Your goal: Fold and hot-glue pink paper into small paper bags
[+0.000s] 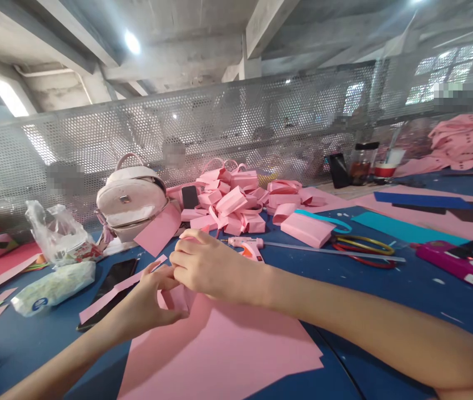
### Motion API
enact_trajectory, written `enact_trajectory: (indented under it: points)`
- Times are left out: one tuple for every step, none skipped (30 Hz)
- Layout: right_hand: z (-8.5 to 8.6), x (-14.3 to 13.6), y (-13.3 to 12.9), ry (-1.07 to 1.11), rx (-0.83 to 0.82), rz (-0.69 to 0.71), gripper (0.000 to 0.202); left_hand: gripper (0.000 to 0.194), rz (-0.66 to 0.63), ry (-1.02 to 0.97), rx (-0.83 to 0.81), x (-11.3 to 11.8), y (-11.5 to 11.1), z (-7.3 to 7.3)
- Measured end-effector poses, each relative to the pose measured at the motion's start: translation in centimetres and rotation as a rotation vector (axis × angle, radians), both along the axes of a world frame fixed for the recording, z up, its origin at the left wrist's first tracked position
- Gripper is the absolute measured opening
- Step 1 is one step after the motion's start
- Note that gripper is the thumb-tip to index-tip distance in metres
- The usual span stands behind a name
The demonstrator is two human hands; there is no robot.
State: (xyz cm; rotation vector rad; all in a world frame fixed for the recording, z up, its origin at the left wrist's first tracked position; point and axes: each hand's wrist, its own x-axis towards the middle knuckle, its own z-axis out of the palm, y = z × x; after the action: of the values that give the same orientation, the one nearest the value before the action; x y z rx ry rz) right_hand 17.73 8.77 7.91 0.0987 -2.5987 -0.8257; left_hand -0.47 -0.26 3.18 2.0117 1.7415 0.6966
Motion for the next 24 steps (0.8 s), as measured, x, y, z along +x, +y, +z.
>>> enact_trajectory:
  points:
    - [-0.1,-0.1,0.0,0.006,0.014,-0.001,0.020,0.012,-0.011,-0.002,0.026,-0.1,0.1,-0.1]
    - [-0.1,-0.1,0.1,0.009,0.021,0.000,0.020,0.011,-0.017,-0.005,0.050,-0.2,0.1,-0.3]
    - [-0.2,-0.2,0.1,0.010,0.024,0.002,0.020,0.013,-0.019,-0.010,0.068,-0.3,0.2,-0.5]
    - [-0.2,-0.2,0.1,0.009,0.025,0.006,0.020,0.018,-0.017,-0.015,0.078,-0.4,0.2,-0.6]
    - [-0.3,-0.2,0.1,0.007,0.022,0.010,0.019,0.023,-0.016,-0.016,0.084,-0.5,0.3,-0.8]
    - [-0.4,-0.2,0.1,0.007,0.017,0.014,0.018,0.027,-0.014,-0.017,0.086,-0.7,0.3,-0.9]
    - [-0.4,-0.3,0.1,0.005,0.011,0.018,0.016,0.028,-0.012,-0.016,0.087,-0.8,0.3,-1.0]
    - [-0.5,-0.3,0.1,0.004,0.007,0.022,0.015,0.027,-0.013,-0.013,0.085,-0.8,0.4,-1.1]
    - [-0.5,-0.3,0.1,0.003,0.005,0.025,0.014,0.025,-0.015,-0.010,0.084,-0.9,0.4,-1.2]
    - [-0.5,-0.3,0.0,0.003,0.006,0.026,0.014,0.023,-0.018,-0.007,0.084,-0.9,0.4,-1.3]
    - [-0.6,-0.3,0.0,0.003,0.010,0.027,0.014,0.021,-0.021,-0.004,0.085,-0.9,0.4,-1.4]
    - [-0.6,-0.4,0.0,0.005,0.017,0.028,0.015,0.020,-0.024,-0.001,0.085,-0.9,0.4,-1.5]
    - [-0.7,-0.4,0.0,0.010,0.024,0.028,0.017,0.020,-0.025,0.002,0.086,-0.9,0.4,-1.6]
    - [-0.7,-0.4,0.0,0.016,0.032,0.028,0.018,0.020,-0.023,0.005,0.088,-0.9,0.4,-1.7]
    - [-0.7,-0.4,-0.1,0.021,0.036,0.029,0.019,0.020,-0.018,0.007,0.092,-0.9,0.5,-1.8]
    - [-0.8,-0.4,-0.1,0.025,0.038,0.031,0.020,0.022,-0.011,0.009,0.097,-0.9,0.5,-1.8]
    - [-0.8,-0.5,-0.1,0.026,0.036,0.033,0.021,0.023,-0.005,0.010,0.100,-0.9,0.5,-1.8]
    - [-0.8,-0.5,-0.1,0.024,0.032,0.035,0.021,0.025,0.000,0.012,0.102,-0.8,0.5,-1.8]
    - [-0.8,-0.5,-0.1,0.022,0.026,0.037,0.020,0.026,0.002,0.012,0.100,-0.8,0.5,-1.7]
    - [-0.9,-0.5,-0.1,0.021,0.022,0.037,0.019,0.028,0.003,0.013,0.096,-0.8,0.5,-1.6]
    - [-0.9,-0.5,-0.1,0.019,0.018,0.035,0.019,0.029,0.001,0.015,0.090,-0.8,0.4,-1.5]
    - [-0.9,-0.5,-0.1,0.013,0.015,0.033,0.018,0.031,-0.004,0.017,0.083,-0.8,0.4,-1.4]
    - [-1.0,-0.5,-0.1,0.005,0.012,0.029,0.018,0.033,-0.010,0.019,0.077,-0.8,0.4,-1.3]
    - [-1.0,-0.5,-0.1,-0.003,0.010,0.025,0.017,0.034,-0.018,0.022,0.073,-0.9,0.3,-1.2]
